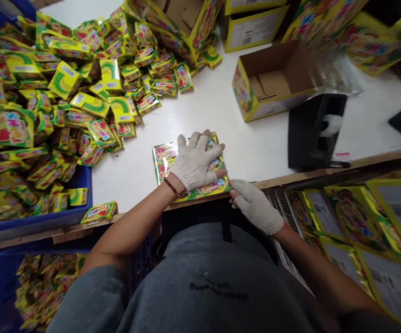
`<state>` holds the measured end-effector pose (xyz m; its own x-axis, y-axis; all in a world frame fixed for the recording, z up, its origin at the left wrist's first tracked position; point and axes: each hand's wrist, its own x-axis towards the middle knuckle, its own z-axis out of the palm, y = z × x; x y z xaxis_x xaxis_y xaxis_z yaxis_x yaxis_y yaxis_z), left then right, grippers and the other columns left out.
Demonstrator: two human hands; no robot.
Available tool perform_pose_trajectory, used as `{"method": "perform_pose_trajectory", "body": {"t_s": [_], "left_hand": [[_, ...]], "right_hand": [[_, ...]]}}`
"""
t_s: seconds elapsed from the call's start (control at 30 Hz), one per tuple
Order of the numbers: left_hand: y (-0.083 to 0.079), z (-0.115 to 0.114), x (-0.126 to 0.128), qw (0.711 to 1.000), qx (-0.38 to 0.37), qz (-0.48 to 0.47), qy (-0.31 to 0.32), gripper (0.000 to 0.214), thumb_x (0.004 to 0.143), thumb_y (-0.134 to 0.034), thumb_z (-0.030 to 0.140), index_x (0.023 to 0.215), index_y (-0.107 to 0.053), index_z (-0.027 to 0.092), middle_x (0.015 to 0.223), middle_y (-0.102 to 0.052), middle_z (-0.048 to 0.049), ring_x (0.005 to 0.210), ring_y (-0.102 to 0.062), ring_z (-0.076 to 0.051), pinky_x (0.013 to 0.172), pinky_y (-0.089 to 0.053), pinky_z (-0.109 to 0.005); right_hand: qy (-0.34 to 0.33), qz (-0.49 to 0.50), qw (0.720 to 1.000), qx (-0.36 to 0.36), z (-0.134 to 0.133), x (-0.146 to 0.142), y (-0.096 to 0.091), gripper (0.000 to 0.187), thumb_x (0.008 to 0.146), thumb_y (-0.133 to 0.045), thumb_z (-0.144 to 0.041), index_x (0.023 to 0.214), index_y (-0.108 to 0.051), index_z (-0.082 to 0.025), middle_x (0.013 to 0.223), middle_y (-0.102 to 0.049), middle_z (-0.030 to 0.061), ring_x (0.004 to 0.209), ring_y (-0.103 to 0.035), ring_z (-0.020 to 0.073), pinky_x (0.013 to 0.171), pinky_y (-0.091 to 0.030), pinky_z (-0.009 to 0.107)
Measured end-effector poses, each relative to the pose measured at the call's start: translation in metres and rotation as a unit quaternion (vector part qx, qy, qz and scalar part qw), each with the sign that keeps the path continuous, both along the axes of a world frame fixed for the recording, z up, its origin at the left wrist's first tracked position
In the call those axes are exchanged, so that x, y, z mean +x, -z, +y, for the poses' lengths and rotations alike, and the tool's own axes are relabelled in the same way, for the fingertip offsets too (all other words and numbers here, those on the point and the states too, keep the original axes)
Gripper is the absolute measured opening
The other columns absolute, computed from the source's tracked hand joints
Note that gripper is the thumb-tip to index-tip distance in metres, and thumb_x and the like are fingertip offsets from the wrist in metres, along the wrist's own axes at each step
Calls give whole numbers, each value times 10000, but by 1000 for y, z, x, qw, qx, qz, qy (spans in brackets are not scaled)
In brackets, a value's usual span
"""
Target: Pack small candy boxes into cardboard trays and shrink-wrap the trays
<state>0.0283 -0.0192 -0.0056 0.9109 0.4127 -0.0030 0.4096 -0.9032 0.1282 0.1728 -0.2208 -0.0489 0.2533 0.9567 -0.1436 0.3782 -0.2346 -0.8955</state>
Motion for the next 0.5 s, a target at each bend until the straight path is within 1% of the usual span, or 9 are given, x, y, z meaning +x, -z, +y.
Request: {"method": "perform_pose_trajectory", "body": {"t_s": [0.07, 0.1, 0.13, 0.2, 0.23, 0.27, 0.33, 0.4, 0.5], "left_hand": [[0, 2, 1, 1000, 3, -2, -1, 767, 961, -688, 741, 1577, -636, 288, 1695, -508, -235, 1487, -464, -511, 1170, -354, -750], [0, 3, 1, 1000, 5, -1, -1, 766, 955, -692, 740, 1566, -647, 280, 1676, -520, -243, 1480, -471, -512, 1164, -362, -746], [-1, 5, 2, 1000, 7, 0, -2, 765, 950, -696, 739, 1557, -656, 276, 1660, -529, -248, 1475, -476, -511, 1161, -368, -740], [-2, 7, 4, 1000, 9, -1, -4, 763, 941, -703, 736, 1548, -667, 275, 1642, -539, -247, 1472, -484, -508, 1161, -380, -726], [-3, 8, 5, 1000, 8, 0, -4, 765, 937, -706, 737, 1548, -669, 277, 1639, -541, -243, 1474, -486, -506, 1164, -384, -719], [-3, 8, 5, 1000, 7, 1, -5, 771, 935, -706, 738, 1551, -668, 277, 1637, -543, -240, 1476, -487, -506, 1168, -387, -713], [-5, 8, 5, 1000, 5, 6, -4, 784, 936, -703, 741, 1566, -659, 276, 1638, -543, -239, 1481, -489, -507, 1173, -391, -707], [-6, 8, 5, 1000, 5, 11, -4, 797, 937, -702, 739, 1581, -649, 273, 1643, -540, -242, 1487, -488, -512, 1176, -391, -711], [-7, 8, 5, 1000, 6, 13, -6, 801, 938, -704, 729, 1590, -644, 267, 1642, -538, -251, 1493, -485, -517, 1177, -390, -713]], "right_hand": [[45, -109, 993, 30, -8, 36, -11, 362, 1051, -540, -548, 1072, -775, -274, 1083, -801, 116, 974, -758, 290, 939, -659, 482], [107, -171, 979, 37, -14, 61, -18, 336, 1035, -557, -530, 1037, -771, -271, 1058, -801, 119, 1013, -745, 302, 994, -626, 493], [184, -231, 955, 29, -20, 89, -27, 317, 1020, -567, -504, 1012, -764, -255, 1062, -798, 131, 1032, -729, 305, 1020, -595, 491], [353, -319, 879, -26, -32, 144, -43, 313, 993, -562, -447, 1014, -757, -203, 1067, -782, 161, 1053, -690, 305, 1038, -530, 477], [392, -318, 860, -72, -36, 168, -49, 303, 982, -546, -400, 1002, -758, -184, 1045, -772, 167, 1051, -670, 300, 1030, -503, 466], [394, -287, 865, -123, -39, 186, -52, 296, 974, -546, -378, 973, -765, -178, 1002, -761, 160, 1029, -652, 292, 1004, -481, 454], [360, -214, 891, -178, -41, 206, -52, 292, 964, -566, -373, 906, -781, -185, 919, -747, 128, 965, -633, 270, 938, -461, 424], [327, -163, 914, -176, -38, 208, -46, 237, 917, -637, -382, 851, -779, -204, 867, -742, 92, 909, -626, 250, 891, -462, 399], [346, -155, 916, -133, -36, 195, -39, 124, 810, -701, -339, 775, -724, -222, 928, -757, 81, 936, -630, 239, 922, -481, 385]]}}
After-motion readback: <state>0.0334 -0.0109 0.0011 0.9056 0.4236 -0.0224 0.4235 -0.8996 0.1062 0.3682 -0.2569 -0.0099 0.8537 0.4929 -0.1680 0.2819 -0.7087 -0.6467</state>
